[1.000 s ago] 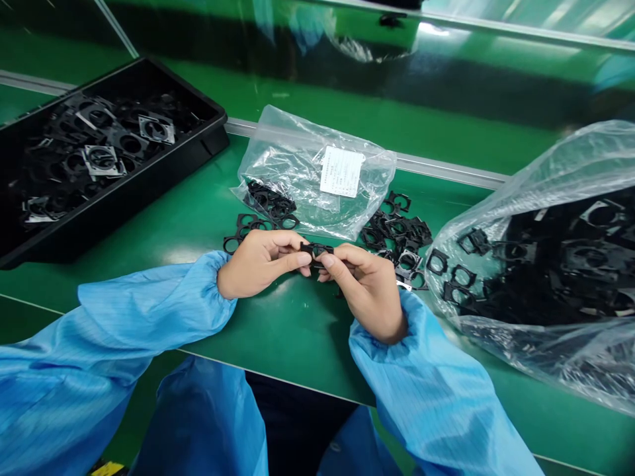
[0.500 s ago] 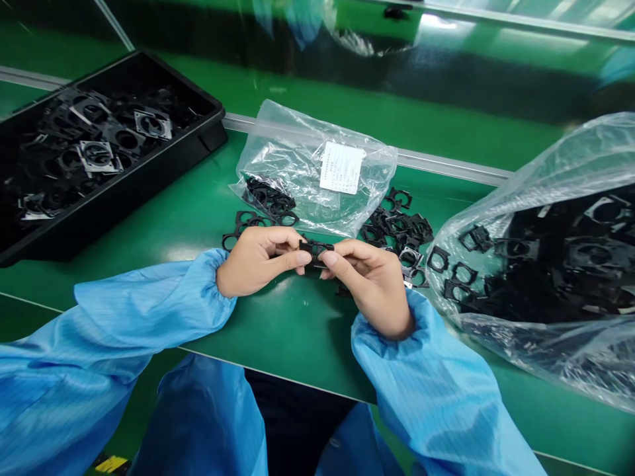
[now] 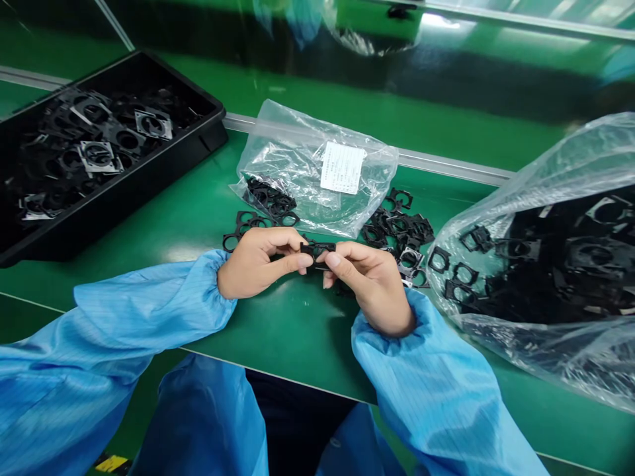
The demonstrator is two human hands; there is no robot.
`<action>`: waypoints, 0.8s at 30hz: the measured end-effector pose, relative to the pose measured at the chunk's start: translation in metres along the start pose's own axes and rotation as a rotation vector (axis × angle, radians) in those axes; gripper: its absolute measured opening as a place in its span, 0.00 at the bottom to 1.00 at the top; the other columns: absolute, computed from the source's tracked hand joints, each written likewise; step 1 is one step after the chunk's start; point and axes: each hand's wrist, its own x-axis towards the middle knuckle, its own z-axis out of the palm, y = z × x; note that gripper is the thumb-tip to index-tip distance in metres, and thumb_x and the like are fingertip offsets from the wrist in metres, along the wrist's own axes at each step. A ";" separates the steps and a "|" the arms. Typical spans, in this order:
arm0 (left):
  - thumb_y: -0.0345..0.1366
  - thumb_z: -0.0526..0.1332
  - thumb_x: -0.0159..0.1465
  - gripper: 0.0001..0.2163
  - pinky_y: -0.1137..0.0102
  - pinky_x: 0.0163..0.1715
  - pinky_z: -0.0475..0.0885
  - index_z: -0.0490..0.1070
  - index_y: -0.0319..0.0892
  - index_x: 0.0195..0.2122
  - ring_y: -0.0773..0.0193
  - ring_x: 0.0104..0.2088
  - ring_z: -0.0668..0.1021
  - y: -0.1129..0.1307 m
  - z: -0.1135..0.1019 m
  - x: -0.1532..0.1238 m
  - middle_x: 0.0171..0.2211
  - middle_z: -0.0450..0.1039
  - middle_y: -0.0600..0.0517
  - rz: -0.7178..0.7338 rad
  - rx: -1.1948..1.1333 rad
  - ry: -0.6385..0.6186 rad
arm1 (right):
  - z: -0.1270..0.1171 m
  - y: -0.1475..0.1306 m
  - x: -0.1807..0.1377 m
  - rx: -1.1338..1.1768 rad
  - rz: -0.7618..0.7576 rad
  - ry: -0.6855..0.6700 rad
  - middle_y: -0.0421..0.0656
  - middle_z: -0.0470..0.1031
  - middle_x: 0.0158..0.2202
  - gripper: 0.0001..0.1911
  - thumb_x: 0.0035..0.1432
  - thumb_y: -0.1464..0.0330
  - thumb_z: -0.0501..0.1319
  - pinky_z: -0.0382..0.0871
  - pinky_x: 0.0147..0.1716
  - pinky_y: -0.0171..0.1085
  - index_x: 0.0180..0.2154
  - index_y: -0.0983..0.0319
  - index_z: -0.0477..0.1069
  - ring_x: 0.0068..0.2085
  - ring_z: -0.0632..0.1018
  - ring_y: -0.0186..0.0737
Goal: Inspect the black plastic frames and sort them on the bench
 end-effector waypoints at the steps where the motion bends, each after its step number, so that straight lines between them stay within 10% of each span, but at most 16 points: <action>1: 0.46 0.70 0.66 0.17 0.74 0.28 0.76 0.75 0.39 0.27 0.66 0.26 0.80 0.000 0.000 0.000 0.24 0.78 0.51 -0.016 -0.003 -0.002 | 0.000 -0.001 0.000 -0.004 -0.004 0.014 0.38 0.74 0.22 0.23 0.57 0.48 0.71 0.70 0.29 0.36 0.27 0.61 0.75 0.25 0.72 0.33; 24: 0.49 0.72 0.63 0.17 0.73 0.30 0.79 0.81 0.38 0.32 0.63 0.28 0.83 0.002 -0.005 0.004 0.28 0.81 0.48 -0.199 -0.178 -0.134 | 0.002 -0.003 -0.003 -0.002 -0.017 0.020 0.40 0.78 0.28 0.23 0.57 0.48 0.71 0.77 0.34 0.36 0.30 0.61 0.76 0.29 0.77 0.35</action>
